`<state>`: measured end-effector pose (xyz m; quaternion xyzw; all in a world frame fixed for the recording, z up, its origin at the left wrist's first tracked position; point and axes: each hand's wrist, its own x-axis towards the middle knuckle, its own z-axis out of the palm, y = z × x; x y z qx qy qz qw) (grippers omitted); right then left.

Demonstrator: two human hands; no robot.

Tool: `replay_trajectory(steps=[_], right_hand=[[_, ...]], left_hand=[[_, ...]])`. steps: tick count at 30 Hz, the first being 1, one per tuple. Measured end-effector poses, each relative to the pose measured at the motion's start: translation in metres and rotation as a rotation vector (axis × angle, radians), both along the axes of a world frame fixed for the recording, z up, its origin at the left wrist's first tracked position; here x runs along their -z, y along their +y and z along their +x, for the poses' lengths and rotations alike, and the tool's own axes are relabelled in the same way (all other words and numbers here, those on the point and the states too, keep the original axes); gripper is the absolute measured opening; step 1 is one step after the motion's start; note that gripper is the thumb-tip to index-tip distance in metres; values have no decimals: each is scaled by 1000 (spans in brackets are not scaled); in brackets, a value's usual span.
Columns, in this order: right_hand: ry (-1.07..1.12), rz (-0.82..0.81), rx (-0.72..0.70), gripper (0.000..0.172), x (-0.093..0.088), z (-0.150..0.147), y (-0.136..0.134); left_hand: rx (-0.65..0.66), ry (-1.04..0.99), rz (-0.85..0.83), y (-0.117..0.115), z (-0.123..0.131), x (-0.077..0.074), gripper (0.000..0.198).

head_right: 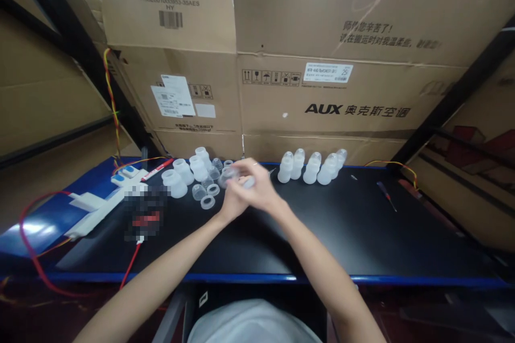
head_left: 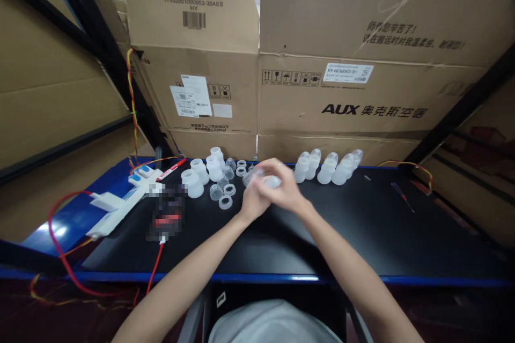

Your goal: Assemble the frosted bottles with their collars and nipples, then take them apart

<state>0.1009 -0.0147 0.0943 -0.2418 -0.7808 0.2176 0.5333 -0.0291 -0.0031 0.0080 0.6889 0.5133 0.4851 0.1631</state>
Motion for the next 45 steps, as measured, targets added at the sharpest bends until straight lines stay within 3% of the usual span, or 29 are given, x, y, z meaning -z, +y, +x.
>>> replay_trajectory(steps=[3,5,9,12,16,20,26,28,30,34,41,45], right_hand=[[152,-46,247,31,-5,61,16],[259,-90,303,38,0,91,25],[209,-261,136,45,20,112,26],[105,-393,-44,39,28,105,19],[80,-409,-130,37,31,97,14],[11,-406,-144,36,30,95,11],[-10,-417,-295,34,23,87,0],[13,-429,-309,35,22,84,-2],[40,-435,-257,37,25,83,-1],[77,-453,-131,39,38,82,8],[117,-532,109,49,60,76,26],[114,-458,260,45,58,68,23]], left_hand=[[29,-80,21,-2,-2,-4,45],[37,-127,50,-4,-2,-6,49],[91,-138,97,-8,-2,-9,51],[152,-126,109,-10,-5,-11,51],[255,-94,43,-9,-14,-18,50],[364,-202,-150,-5,-21,-20,44],[684,-602,-779,-1,-21,-10,47],[758,-713,-897,-2,-19,-9,53],[754,-749,-931,-2,-17,-10,58],[610,-555,-738,1,-20,-12,53],[306,-81,-122,1,-19,-6,49],[219,152,0,0,-15,0,50]])
